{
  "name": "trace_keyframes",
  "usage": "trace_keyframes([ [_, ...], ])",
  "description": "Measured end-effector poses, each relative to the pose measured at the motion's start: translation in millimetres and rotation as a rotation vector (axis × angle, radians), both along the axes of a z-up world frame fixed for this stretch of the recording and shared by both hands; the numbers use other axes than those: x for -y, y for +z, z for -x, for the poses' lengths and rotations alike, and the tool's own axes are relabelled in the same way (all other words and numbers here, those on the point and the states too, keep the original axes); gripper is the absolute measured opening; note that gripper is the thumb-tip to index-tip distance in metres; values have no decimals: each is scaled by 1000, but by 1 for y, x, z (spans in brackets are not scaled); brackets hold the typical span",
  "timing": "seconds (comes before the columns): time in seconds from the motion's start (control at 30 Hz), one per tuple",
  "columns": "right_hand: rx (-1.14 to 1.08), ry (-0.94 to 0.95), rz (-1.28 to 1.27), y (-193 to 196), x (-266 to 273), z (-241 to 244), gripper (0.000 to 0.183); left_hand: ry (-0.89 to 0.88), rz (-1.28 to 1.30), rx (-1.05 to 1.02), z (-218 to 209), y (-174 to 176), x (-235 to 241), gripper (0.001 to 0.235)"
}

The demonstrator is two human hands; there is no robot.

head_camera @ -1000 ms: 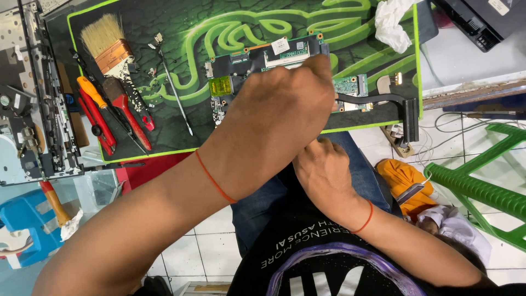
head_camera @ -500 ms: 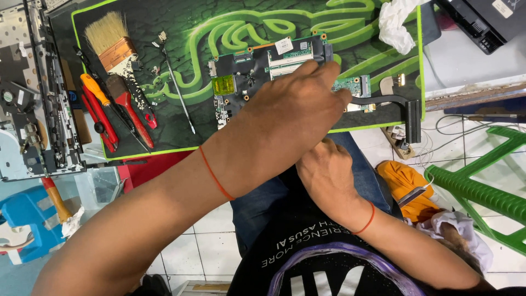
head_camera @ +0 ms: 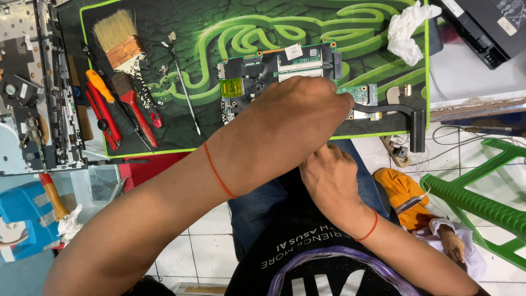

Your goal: The person works on a disassembled laptop motherboard, using a screwdriver to remove screws and detach a ribbon cable. They then handle a cooling fan, remove its cover, and use pliers to adjust the fan's internal components.

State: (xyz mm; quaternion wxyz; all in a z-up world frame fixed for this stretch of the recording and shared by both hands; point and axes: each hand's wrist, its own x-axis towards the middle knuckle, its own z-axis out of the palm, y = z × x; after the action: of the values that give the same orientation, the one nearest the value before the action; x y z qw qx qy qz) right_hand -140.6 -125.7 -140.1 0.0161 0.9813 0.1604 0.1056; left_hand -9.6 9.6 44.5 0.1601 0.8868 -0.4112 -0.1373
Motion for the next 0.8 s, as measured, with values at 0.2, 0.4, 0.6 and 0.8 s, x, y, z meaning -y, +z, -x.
trace_keyframes([
  [0.2, 19, 31, 27, -7, 2, 2, 41, 118, -54, 311, 4, -22, 8, 19],
  [0.4, 14, 42, 15, -2, 4, 1, 35, 119, -181, 275, -6, -28, 27, 34],
  [0.6, -28, 28, 35, -5, 5, -1, 42, -18, 68, 199, -4, -31, 7, 28],
  [0.8, -20, 35, -49, -12, 7, 0, 45, 125, 42, 316, -9, -44, 25, 21],
])
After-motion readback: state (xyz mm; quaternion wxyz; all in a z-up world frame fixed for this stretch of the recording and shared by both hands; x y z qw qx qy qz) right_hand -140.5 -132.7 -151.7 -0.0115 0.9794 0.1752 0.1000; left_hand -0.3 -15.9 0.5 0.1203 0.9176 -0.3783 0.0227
